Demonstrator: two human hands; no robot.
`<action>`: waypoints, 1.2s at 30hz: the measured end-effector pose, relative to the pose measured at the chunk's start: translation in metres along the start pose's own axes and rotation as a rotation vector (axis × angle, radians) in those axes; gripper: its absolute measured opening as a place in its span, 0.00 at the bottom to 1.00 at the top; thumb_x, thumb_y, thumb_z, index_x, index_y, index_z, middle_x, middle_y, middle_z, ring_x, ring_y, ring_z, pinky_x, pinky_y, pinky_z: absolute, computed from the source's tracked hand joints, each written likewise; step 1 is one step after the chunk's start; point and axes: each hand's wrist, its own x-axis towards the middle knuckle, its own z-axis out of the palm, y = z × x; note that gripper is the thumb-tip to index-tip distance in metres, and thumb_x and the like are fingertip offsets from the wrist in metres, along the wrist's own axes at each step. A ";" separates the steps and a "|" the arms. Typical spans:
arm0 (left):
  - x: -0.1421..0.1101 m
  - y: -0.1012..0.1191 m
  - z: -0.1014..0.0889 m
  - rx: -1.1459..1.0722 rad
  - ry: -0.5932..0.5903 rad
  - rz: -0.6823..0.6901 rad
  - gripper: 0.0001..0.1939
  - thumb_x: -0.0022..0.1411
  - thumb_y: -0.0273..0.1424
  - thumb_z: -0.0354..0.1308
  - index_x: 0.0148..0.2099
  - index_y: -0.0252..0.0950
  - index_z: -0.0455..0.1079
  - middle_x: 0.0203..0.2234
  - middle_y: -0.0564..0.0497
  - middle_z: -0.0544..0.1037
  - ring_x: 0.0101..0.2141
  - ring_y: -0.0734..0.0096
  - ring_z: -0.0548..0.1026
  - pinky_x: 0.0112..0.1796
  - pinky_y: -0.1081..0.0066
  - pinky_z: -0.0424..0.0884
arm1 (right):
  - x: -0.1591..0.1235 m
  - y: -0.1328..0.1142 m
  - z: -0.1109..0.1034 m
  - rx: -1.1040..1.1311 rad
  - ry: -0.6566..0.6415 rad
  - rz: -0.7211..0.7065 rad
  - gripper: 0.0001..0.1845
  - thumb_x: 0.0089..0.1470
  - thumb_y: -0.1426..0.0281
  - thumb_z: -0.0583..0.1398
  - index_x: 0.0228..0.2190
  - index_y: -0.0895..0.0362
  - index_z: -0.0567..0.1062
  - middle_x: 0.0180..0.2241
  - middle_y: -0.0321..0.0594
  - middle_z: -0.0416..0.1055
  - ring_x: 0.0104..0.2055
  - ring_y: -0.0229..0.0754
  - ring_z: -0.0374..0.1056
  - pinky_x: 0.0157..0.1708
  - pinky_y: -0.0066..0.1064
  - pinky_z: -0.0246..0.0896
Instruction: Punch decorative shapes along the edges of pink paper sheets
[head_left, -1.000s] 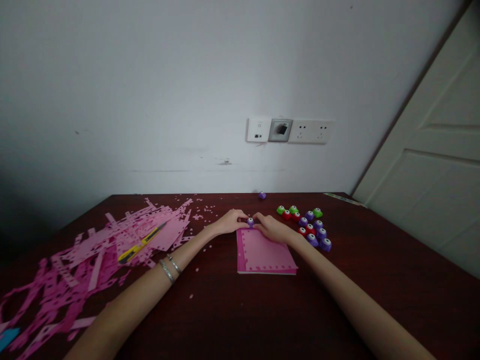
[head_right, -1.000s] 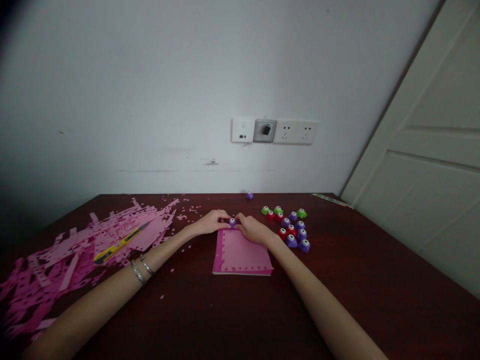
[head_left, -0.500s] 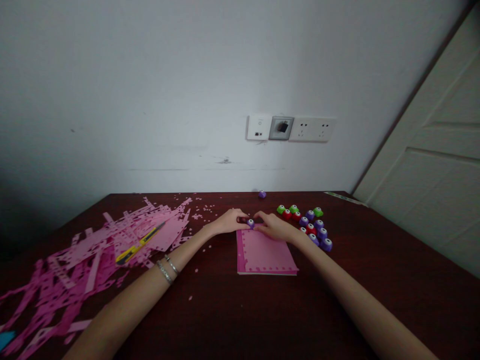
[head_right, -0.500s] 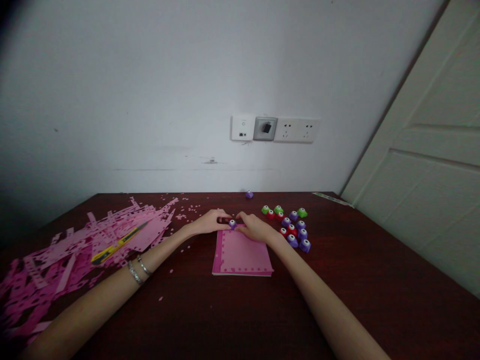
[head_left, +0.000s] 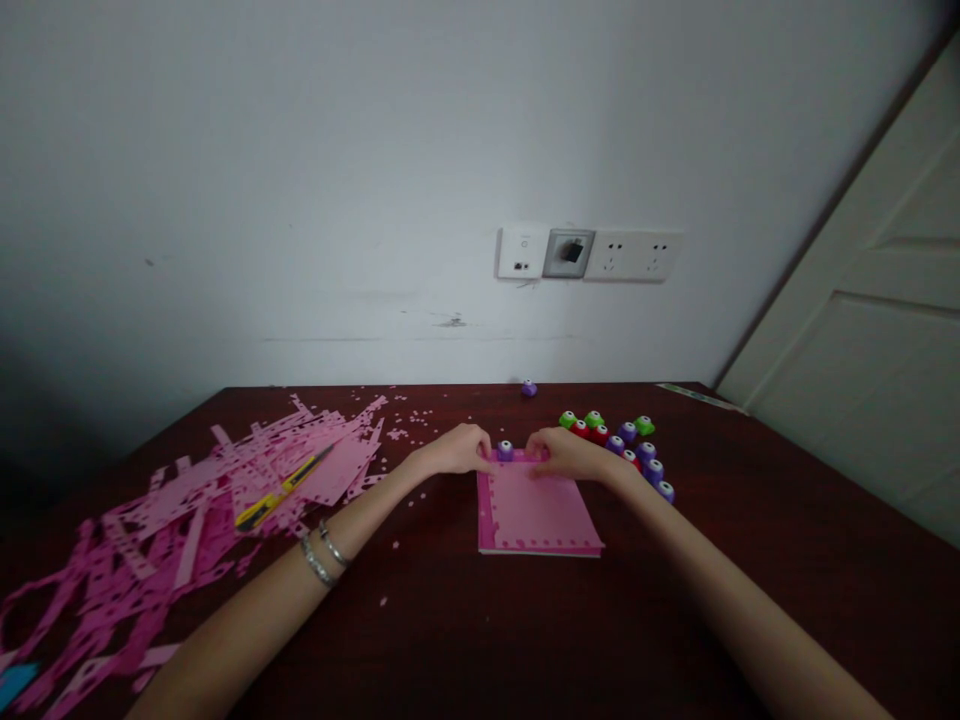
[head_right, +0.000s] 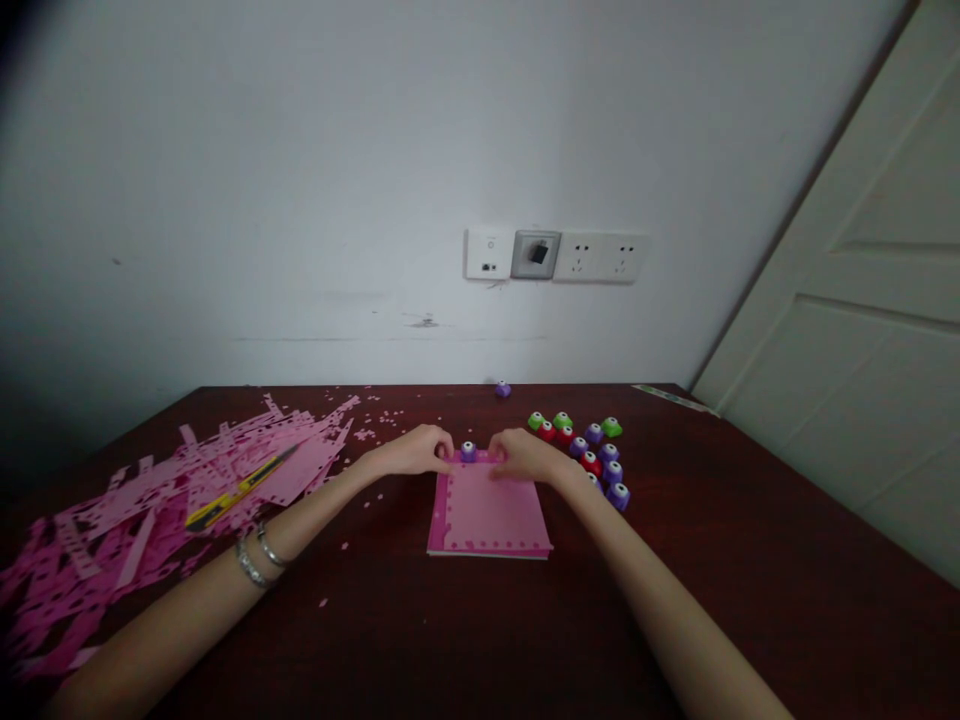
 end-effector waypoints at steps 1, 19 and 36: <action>0.000 0.000 0.002 0.005 0.004 0.000 0.09 0.45 0.34 0.63 0.29 0.33 0.73 0.23 0.52 0.74 0.23 0.76 0.68 0.25 0.75 0.59 | 0.000 0.000 0.001 0.005 -0.003 0.001 0.12 0.41 0.67 0.62 0.30 0.60 0.74 0.30 0.41 0.72 0.30 0.40 0.66 0.28 0.27 0.58; 0.000 -0.003 -0.010 -0.110 -0.079 -0.055 0.09 0.48 0.34 0.59 0.25 0.33 0.74 0.19 0.51 0.74 0.22 0.76 0.66 0.25 0.75 0.58 | 0.001 -0.005 -0.003 0.123 -0.012 -0.025 0.10 0.46 0.66 0.57 0.24 0.61 0.75 0.22 0.37 0.70 0.24 0.35 0.62 0.22 0.24 0.53; 0.002 -0.009 -0.006 -0.135 -0.035 -0.209 0.09 0.44 0.34 0.60 0.22 0.32 0.74 0.16 0.54 0.70 0.21 0.77 0.63 0.24 0.75 0.56 | 0.001 0.001 -0.002 0.028 -0.010 0.086 0.09 0.42 0.71 0.55 0.19 0.61 0.73 0.20 0.39 0.69 0.23 0.35 0.62 0.22 0.25 0.50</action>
